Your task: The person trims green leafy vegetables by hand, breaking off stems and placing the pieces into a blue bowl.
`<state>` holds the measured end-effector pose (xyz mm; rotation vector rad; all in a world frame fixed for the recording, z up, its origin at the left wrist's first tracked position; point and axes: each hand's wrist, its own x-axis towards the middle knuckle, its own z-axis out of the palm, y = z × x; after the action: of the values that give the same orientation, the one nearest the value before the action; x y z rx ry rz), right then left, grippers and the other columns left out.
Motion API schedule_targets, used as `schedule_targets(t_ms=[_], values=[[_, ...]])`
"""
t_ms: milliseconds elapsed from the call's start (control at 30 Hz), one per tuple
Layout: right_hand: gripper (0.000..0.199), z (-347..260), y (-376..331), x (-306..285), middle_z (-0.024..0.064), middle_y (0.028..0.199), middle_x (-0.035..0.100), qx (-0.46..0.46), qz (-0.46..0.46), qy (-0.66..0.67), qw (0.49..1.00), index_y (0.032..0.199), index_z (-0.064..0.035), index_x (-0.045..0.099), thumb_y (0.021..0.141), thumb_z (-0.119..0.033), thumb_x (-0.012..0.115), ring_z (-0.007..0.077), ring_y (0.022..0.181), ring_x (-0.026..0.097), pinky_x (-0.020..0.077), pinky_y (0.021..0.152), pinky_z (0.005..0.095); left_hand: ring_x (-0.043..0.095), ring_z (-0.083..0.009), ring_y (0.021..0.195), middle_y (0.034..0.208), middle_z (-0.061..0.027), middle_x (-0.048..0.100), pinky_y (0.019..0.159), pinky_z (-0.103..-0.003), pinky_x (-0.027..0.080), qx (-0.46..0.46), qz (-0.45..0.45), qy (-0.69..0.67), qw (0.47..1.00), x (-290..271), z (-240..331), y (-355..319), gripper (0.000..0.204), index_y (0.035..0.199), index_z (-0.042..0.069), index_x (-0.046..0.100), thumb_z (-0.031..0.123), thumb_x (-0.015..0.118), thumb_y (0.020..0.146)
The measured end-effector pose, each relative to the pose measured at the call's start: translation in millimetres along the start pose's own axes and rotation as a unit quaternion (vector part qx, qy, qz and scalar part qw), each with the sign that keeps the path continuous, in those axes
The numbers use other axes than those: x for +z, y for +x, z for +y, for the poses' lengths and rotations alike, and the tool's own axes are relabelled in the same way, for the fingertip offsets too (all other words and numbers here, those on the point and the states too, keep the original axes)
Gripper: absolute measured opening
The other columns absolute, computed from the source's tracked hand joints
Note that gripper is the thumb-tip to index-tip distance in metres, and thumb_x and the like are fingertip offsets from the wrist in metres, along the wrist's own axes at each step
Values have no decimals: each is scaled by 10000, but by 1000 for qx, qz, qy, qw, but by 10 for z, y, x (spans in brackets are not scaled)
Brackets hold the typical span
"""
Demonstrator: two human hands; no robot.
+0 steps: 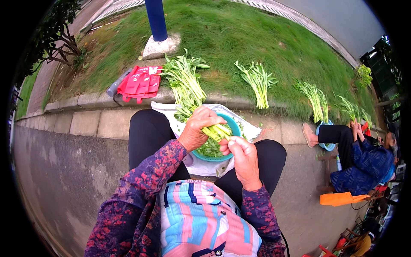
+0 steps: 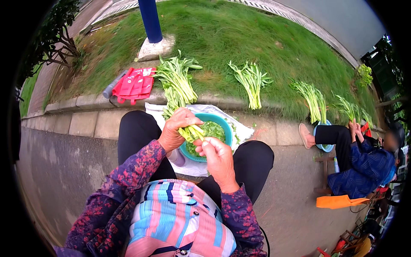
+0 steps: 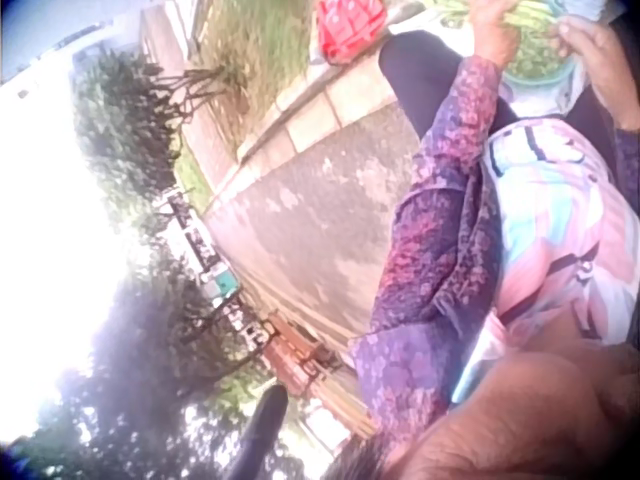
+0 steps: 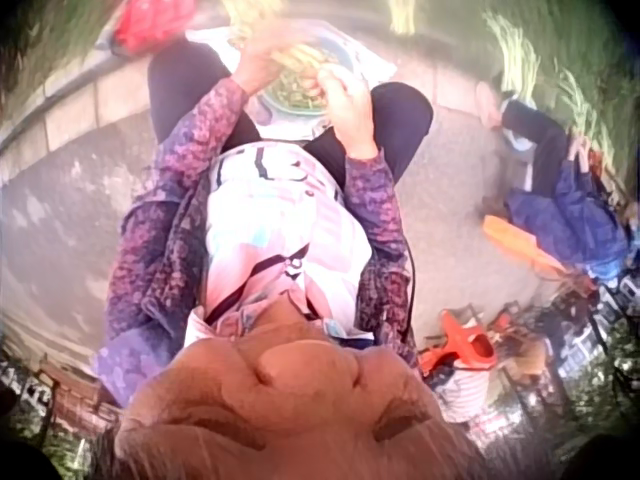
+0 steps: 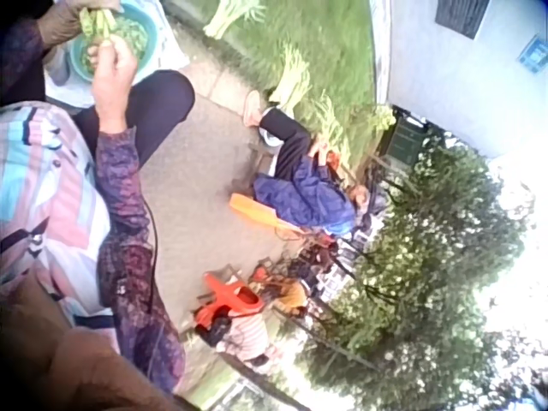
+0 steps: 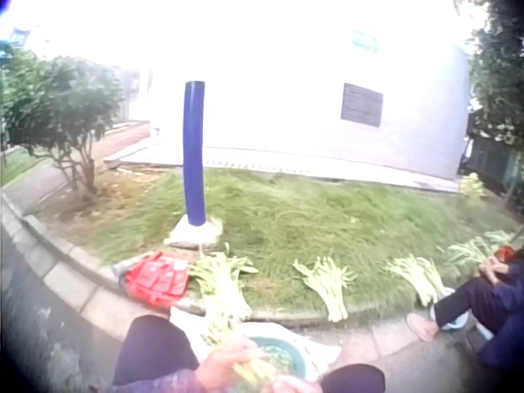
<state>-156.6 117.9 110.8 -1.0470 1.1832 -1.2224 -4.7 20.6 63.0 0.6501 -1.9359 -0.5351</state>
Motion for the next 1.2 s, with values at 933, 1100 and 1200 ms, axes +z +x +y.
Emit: schedule_targets(t_ms=[933,1100,1200], values=[[167,140,60,-469,93,781,641,75,-47,-490,867,757,-39,654,848,-158,579,229,697,578,425,632,313,560,-80,830,881,9,600,780,-228,447,-371,44,-344,861,-162,-28,-24,305,1086,18,629,132,707,815],[237,470,122,-641,132,890,632,-141,69,-383,910,809,-48,650,728,80,469,289,786,612,472,648,330,585,-128,816,879,-43,615,781,-262,474,-404,50,-450,795,-228,-107,6,447,1201,-17,524,146,698,822],[202,423,212,-650,131,757,631,-54,47,-399,914,742,-39,645,714,77,481,287,707,617,475,622,330,594,-138,808,905,-71,632,770,-272,489,-426,30,-478,768,-242,-217,39,458,1213,-22,504,138,689,826]])
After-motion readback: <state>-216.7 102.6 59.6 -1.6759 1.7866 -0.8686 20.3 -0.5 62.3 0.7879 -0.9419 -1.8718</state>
